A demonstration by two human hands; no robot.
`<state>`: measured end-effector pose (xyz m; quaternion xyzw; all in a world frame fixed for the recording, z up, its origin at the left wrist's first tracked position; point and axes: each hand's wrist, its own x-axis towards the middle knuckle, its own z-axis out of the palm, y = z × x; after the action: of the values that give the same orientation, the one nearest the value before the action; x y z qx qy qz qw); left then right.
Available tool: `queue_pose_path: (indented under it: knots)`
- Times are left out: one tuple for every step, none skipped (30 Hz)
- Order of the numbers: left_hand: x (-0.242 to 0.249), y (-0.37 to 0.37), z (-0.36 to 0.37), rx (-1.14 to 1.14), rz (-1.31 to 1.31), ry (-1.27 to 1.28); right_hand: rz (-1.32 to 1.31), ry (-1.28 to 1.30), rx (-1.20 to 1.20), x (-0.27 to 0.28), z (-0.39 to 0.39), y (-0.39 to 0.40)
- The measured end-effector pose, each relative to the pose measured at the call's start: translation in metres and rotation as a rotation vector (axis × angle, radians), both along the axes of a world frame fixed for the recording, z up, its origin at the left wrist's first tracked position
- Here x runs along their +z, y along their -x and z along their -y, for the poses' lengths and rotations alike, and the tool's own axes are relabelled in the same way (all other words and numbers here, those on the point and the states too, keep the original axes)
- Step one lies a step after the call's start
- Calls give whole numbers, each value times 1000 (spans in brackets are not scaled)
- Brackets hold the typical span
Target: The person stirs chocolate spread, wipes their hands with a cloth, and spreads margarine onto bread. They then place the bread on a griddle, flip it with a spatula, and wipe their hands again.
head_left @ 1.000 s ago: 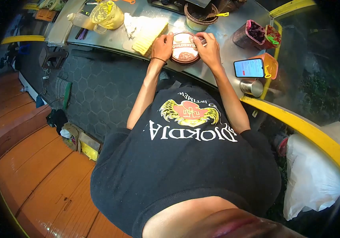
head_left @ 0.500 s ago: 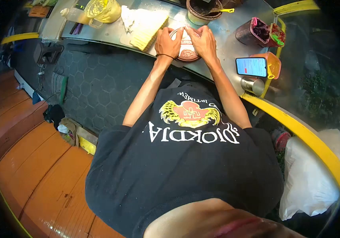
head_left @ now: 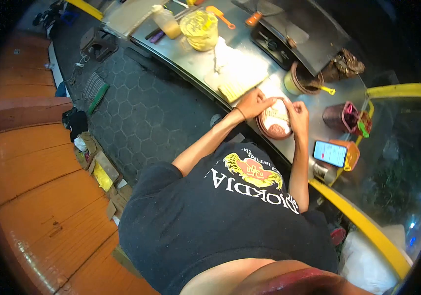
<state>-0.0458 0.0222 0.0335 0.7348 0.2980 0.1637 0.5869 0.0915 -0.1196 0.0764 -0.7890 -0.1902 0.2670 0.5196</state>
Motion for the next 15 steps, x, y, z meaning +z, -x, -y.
queue_pose_path:
  knots:
    - [33, 14, -8, -108, -4, 218, -47, -25, 52, 25, -2, 6]
    - [78, 31, -16, -220, -9, 437, -19, -90, 126, 36, -6, 8]
    - [94, 41, -27, -316, 53, 493, -109, -104, 184, 58, -12, 13]
    - [109, 51, -39, -416, 112, 548, -199, -117, 237, 82, -21, 20]
    - [129, 62, -53, -456, 120, 555, -188, -234, 267, 96, -34, 29]
    - [152, 78, -71, -469, 123, 541, -172, -350, 295, 111, -49, 38]
    - [162, 97, -98, -510, 74, 479, -218, -271, 356, 133, -60, 44]
    - [168, 114, -129, -555, 135, 189, -364, -404, 426, 135, -73, 49]
    - [190, 140, -158, -506, 88, 298, -342, -416, 452, 139, -90, 53]
    - [199, 166, -191, -475, 207, 284, -320, -431, 473, 141, -109, 59]
    - [210, 192, -224, -410, 231, 288, -290, -437, 461, 139, -129, 64]
    - [214, 220, -264, -358, 234, 337, -267, -449, 452, 136, -149, 68]
    - [228, 241, -297, -268, 282, 274, -289, -473, 428, 133, -169, 71]
    - [236, 265, -335, -203, 237, 253, -307, -496, 411, 129, -191, 76]
    - [244, 284, -367, -133, 224, 248, -312, -533, 365, 129, -211, 84]
